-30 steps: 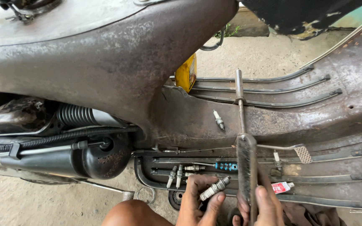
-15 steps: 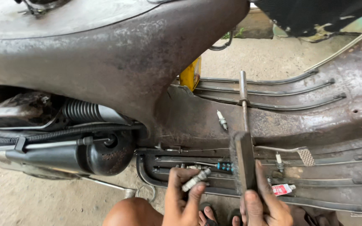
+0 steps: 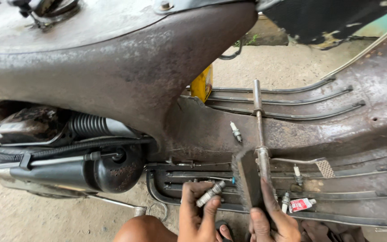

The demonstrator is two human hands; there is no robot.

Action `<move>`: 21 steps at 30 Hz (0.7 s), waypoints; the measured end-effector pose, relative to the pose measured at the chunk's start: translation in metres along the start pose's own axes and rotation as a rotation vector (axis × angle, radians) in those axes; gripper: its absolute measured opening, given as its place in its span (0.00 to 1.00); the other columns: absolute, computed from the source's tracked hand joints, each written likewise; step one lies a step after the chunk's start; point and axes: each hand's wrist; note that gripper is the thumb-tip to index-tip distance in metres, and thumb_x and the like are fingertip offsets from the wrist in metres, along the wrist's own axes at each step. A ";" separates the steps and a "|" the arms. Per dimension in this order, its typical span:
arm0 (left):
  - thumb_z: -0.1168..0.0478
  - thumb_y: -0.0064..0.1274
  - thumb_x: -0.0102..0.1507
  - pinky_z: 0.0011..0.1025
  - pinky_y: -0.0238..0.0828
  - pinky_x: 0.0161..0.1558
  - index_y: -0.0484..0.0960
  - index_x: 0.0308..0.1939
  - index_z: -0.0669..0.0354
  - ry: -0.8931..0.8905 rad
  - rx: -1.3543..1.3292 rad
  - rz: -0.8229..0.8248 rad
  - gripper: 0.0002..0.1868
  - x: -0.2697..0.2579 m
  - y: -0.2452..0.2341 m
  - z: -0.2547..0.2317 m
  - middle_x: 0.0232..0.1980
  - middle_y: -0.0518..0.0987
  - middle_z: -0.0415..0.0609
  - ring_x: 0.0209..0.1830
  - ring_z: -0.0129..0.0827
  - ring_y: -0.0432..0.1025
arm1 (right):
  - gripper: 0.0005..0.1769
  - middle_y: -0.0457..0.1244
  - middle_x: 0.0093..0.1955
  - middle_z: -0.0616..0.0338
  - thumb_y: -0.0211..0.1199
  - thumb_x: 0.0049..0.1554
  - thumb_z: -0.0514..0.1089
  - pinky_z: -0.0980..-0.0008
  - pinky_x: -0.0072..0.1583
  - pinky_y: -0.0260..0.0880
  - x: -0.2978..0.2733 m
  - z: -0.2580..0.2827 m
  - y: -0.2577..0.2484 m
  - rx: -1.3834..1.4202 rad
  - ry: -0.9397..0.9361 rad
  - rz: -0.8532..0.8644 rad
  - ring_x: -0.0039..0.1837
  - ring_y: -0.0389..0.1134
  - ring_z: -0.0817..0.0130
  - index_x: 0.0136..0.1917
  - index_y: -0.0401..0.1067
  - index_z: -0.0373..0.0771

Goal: The person scrubs several spark plugs with a wire brush, rotating each plug to clean the metal and ceramic surfaces. The cleaned spark plugs are placed on the motorcycle's footboard alongside other plugs and tools.

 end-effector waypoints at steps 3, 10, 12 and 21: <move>0.62 0.57 0.60 0.21 0.69 0.50 0.84 0.46 0.58 -0.074 0.046 0.001 0.11 -0.006 0.014 0.009 0.42 0.83 0.46 0.44 0.29 0.78 | 0.30 0.58 0.18 0.61 0.60 0.55 0.56 0.80 0.27 0.59 0.004 0.006 0.008 -0.042 -0.159 -0.028 0.21 0.55 0.80 0.70 0.70 0.51; 0.60 0.62 0.59 0.21 0.68 0.34 0.81 0.46 0.64 -0.109 -0.272 -0.249 0.14 -0.002 -0.007 0.019 0.39 0.82 0.51 0.33 0.28 0.72 | 0.41 0.73 0.28 0.61 0.71 0.48 0.54 0.79 0.40 0.78 -0.026 -0.054 0.009 -0.239 0.144 0.199 0.29 0.78 0.74 0.75 0.66 0.66; 0.56 0.62 0.59 0.21 0.69 0.35 0.82 0.45 0.63 -0.073 -0.211 -0.223 0.17 0.000 -0.008 0.010 0.37 0.82 0.51 0.31 0.28 0.73 | 0.33 0.81 0.31 0.52 0.66 0.51 0.49 0.76 0.37 0.81 -0.017 -0.040 0.006 0.002 0.290 0.148 0.29 0.85 0.67 0.71 0.74 0.56; 0.51 0.58 0.61 0.21 0.69 0.47 0.85 0.43 0.63 0.057 -0.009 -0.096 0.18 -0.019 0.022 0.020 0.38 0.83 0.48 0.41 0.29 0.77 | 0.30 0.75 0.60 0.54 0.59 0.56 0.52 0.76 0.33 0.62 0.007 -0.009 0.009 -0.121 -0.212 0.060 0.28 0.61 0.79 0.72 0.68 0.53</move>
Point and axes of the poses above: each hand's wrist, its own x-axis towards the middle knuckle, its own y-axis out of the palm, z = x × y
